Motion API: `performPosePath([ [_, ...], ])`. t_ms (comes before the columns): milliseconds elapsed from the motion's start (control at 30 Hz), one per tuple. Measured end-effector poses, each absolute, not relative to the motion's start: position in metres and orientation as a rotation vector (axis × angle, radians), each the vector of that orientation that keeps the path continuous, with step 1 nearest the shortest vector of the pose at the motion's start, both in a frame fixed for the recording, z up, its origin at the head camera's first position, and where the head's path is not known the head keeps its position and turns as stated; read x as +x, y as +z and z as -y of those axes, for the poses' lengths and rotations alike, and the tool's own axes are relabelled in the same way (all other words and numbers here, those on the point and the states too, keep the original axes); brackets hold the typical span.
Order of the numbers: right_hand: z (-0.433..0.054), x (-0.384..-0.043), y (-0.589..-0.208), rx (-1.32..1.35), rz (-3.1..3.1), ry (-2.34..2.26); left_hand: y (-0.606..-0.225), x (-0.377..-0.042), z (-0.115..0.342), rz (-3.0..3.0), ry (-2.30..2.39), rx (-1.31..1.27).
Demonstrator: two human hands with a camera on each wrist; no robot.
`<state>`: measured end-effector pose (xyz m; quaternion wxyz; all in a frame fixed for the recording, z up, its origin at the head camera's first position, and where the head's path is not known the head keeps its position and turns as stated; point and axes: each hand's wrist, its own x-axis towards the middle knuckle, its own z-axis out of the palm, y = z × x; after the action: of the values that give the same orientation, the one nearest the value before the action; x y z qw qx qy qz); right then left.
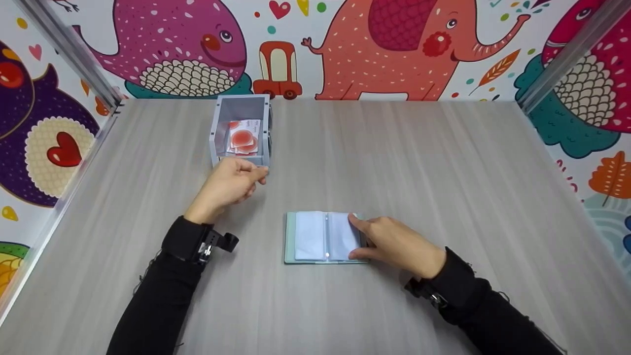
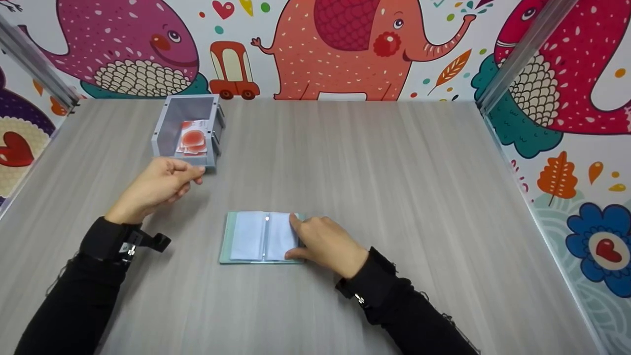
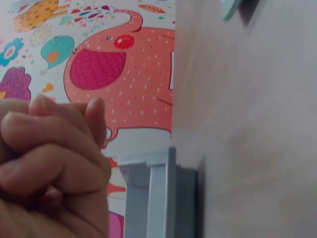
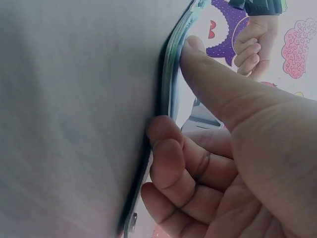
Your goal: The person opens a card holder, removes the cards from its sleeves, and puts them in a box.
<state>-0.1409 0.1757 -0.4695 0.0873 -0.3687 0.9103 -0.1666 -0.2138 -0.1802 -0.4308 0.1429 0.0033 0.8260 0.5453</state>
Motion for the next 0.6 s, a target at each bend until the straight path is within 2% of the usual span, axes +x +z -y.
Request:
performPosePath([
  [600,-0.177,-0.142,-0.472,-1.143,-2.739,-0.513,-0.45,-0.189,0.121,-2.371,1.228,0.267],
])
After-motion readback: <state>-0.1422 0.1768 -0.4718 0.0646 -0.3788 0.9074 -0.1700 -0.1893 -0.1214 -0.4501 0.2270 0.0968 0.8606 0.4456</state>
